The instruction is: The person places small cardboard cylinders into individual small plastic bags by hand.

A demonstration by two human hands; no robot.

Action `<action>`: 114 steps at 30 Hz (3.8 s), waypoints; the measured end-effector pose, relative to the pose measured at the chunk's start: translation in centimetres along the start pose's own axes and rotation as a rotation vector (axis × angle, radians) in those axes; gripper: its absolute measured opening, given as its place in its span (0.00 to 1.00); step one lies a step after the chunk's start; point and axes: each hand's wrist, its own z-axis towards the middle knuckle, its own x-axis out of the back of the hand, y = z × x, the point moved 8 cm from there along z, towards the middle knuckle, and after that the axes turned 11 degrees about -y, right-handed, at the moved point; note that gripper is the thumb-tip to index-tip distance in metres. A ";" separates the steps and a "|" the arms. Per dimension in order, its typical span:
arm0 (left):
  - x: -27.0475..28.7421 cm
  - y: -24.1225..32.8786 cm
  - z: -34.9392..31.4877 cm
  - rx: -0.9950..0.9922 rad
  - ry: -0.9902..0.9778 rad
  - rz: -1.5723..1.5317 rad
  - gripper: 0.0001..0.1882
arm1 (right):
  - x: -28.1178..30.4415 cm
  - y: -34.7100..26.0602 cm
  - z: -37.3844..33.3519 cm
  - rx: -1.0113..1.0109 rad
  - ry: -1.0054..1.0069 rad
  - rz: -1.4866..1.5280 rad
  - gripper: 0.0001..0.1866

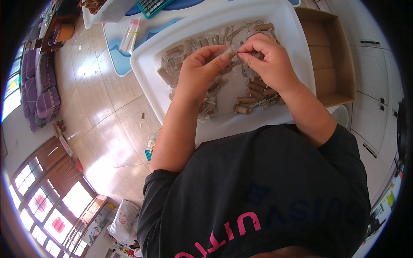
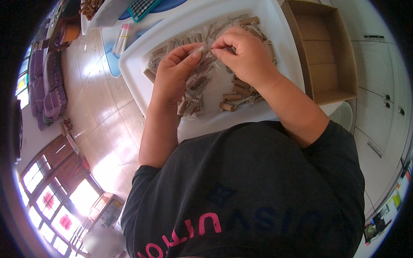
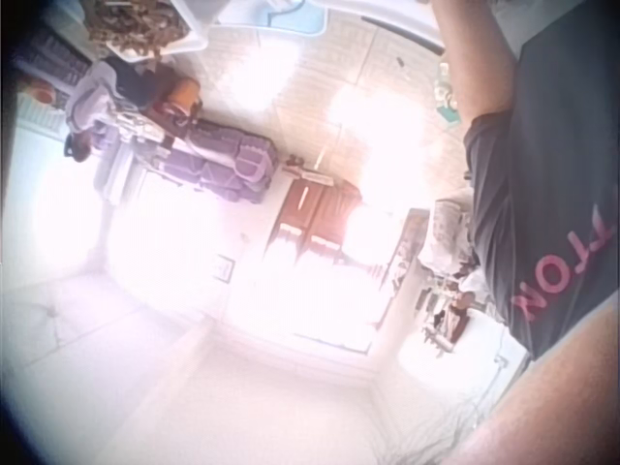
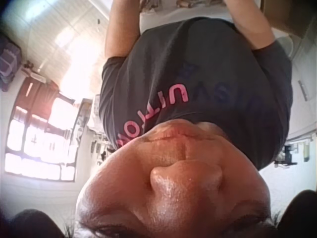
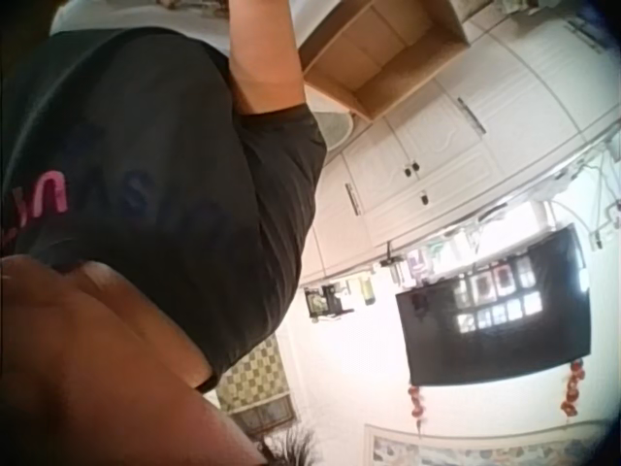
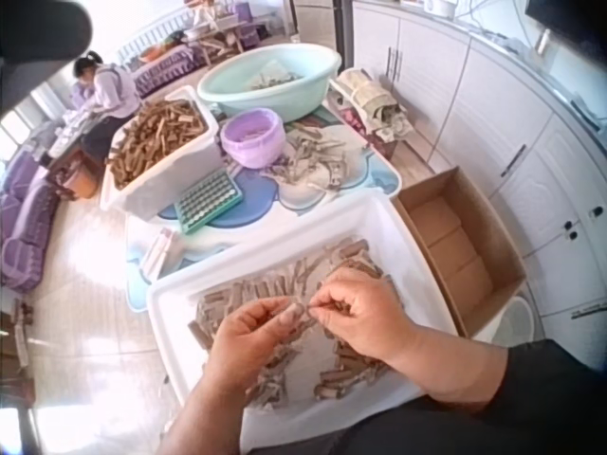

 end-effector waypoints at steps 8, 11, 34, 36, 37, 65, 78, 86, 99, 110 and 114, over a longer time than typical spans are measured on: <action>-0.1 0.2 0.0 -0.028 0.002 0.029 0.15 | -0.2 0.3 0.3 -0.036 -0.059 -0.115 0.09; -0.2 0.5 -0.1 -0.046 0.030 0.113 0.14 | -0.2 0.7 0.3 -0.087 -0.046 -0.133 0.10; -0.9 0.8 -0.3 -0.051 -0.123 -0.073 0.10 | -1.1 -0.2 0.1 -0.035 -0.205 0.181 0.11; -1.1 1.3 -0.5 -0.084 -0.130 -0.043 0.10 | -1.0 -0.1 0.1 0.011 -0.166 0.168 0.10; -1.1 1.2 -0.6 -0.078 -0.131 -0.028 0.10 | -0.7 -0.3 0.0 0.058 -0.129 0.154 0.10; -0.5 -1.0 0.1 0.082 -0.209 -0.255 0.15 | 0.8 1.7 -0.4 -0.112 -0.132 0.121 0.05; -1.1 -1.5 0.4 0.081 -0.168 -0.266 0.15 | 0.2 0.9 -0.8 -0.102 0.025 -0.031 0.09; -1.2 -1.1 0.5 0.000 -0.106 -0.474 0.11 | 0.0 -0.8 -1.0 0.181 0.126 -0.097 0.06; -0.4 -0.3 0.3 -0.049 0.007 -0.233 0.06 | -0.5 1.8 -0.4 -0.078 -0.013 0.344 0.07; -0.9 0.7 -0.2 -0.096 0.104 -0.177 0.07 | 1.5 -2.4 -0.5 0.216 0.261 -0.240 0.05; -0.9 0.5 -0.4 -0.100 0.073 -0.103 0.08 | 0.3 -5.0 -0.7 0.452 0.270 -0.466 0.04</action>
